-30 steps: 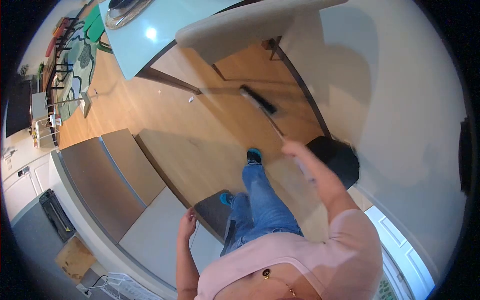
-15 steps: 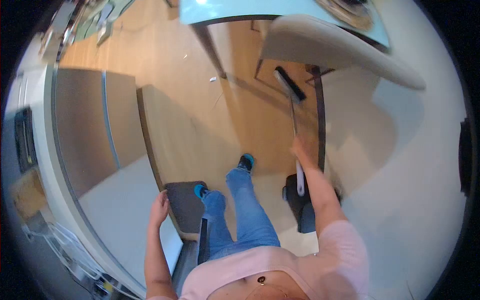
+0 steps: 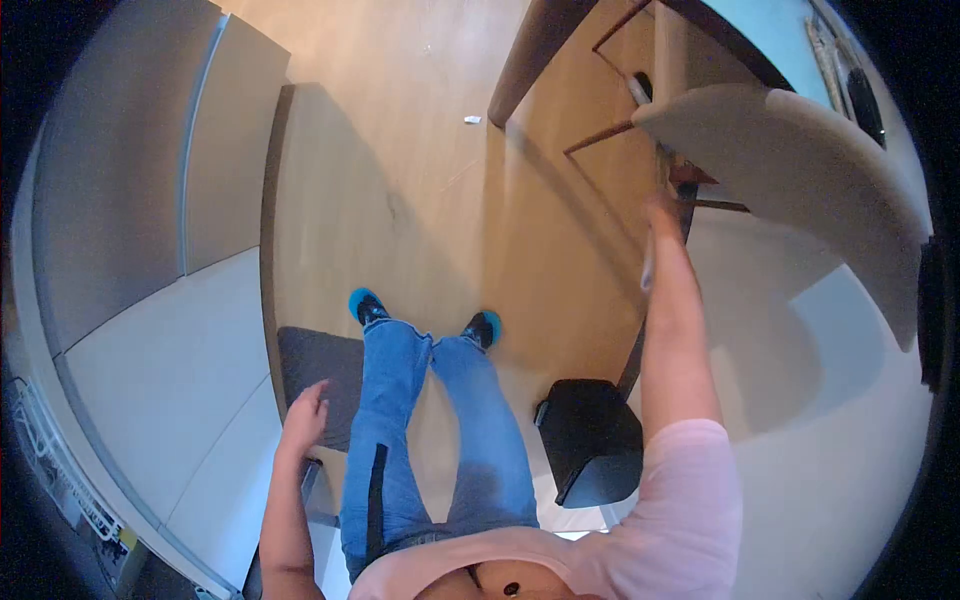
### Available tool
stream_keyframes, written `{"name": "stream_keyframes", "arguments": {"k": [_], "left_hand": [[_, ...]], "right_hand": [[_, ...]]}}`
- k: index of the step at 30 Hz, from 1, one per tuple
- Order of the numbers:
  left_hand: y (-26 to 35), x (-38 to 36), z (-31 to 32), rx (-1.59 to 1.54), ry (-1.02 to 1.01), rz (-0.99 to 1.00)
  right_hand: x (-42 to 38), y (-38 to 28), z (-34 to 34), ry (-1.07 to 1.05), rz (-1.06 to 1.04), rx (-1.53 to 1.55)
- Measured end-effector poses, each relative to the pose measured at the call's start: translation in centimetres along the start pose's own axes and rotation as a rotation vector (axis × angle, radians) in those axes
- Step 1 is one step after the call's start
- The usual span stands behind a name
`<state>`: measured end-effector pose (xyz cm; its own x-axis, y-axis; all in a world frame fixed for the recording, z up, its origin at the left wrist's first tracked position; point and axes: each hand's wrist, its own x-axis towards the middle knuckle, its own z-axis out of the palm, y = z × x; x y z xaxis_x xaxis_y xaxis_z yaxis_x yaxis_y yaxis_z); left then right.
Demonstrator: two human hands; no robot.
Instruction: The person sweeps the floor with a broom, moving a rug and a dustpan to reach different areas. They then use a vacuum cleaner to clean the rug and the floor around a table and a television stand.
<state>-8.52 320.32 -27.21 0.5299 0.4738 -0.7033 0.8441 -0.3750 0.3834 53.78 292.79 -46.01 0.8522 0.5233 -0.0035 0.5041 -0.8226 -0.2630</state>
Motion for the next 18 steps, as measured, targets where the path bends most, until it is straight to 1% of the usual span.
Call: {"name": "stream_keyframes", "arguments": {"k": [1, 3, 4, 6, 7, 8, 10, 11, 12, 13, 14, 16, 17, 18], "left_hand": [[-1.2, 0.0, -0.2, -0.024, 0.018, -0.008], [-2.8, -1.0, -1.2, 0.023, -0.020, -0.072], [-3.2, -1.3, -1.8, 0.043, -0.033, -0.103], [-3.9, -2.1, -3.1, 0.037, -0.082, -0.153], [-3.9, -2.4, -3.7, 0.030, -0.101, -0.176], [-3.9, -2.7, -4.4, 0.033, -0.090, -0.139], [-3.8, -2.5, -6.1, 0.046, -0.057, -0.063], [-3.8, -2.0, -6.9, 0.040, -0.048, -0.022], [-3.9, -1.4, -7.4, 0.035, -0.039, 0.021], [-3.8, -0.8, -7.9, 0.026, -0.031, 0.063], [-3.3, -0.4, -8.7, 0.018, -0.034, 0.071], [-2.1, 0.4, -11.0, 0.002, -0.038, 0.086], [-2.2, 0.7, -12.1, 0.021, 0.024, 0.124], [-2.4, 0.9, -13.3, 0.040, 0.089, 0.159]], "right_hand": [[-0.6, -0.6, 0.8, 0.001, -0.013, -0.056], [-3.9, -0.4, 0.9, -0.044, -0.023, -0.131], [-6.2, 0.2, 0.5, -0.137, 0.038, -0.160], [-11.7, 0.2, -2.1, -0.475, 0.317, -0.226], [-14.0, -3.5, -5.3, -0.536, 0.671, 0.046], [-18.0, -3.7, -4.8, -0.488, 0.649, -0.046], [-24.9, -7.3, -6.0, -0.686, 0.521, -0.078], [-27.6, -10.5, -6.9, -0.764, 0.448, -0.191], [-29.8, -13.8, -8.1, -0.809, 0.371, -0.230], [-31.9, -16.8, -9.0, -0.834, 0.403, -0.173], [-33.1, -18.8, -10.1, -0.861, 0.436, -0.118], [-31.8, -21.8, -15.1, -0.879, 0.447, -0.019], [-31.1, -23.1, -17.3, -0.885, 0.448, 0.033], [-30.7, -23.3, -18.7, -0.803, 0.436, 0.133]]}}
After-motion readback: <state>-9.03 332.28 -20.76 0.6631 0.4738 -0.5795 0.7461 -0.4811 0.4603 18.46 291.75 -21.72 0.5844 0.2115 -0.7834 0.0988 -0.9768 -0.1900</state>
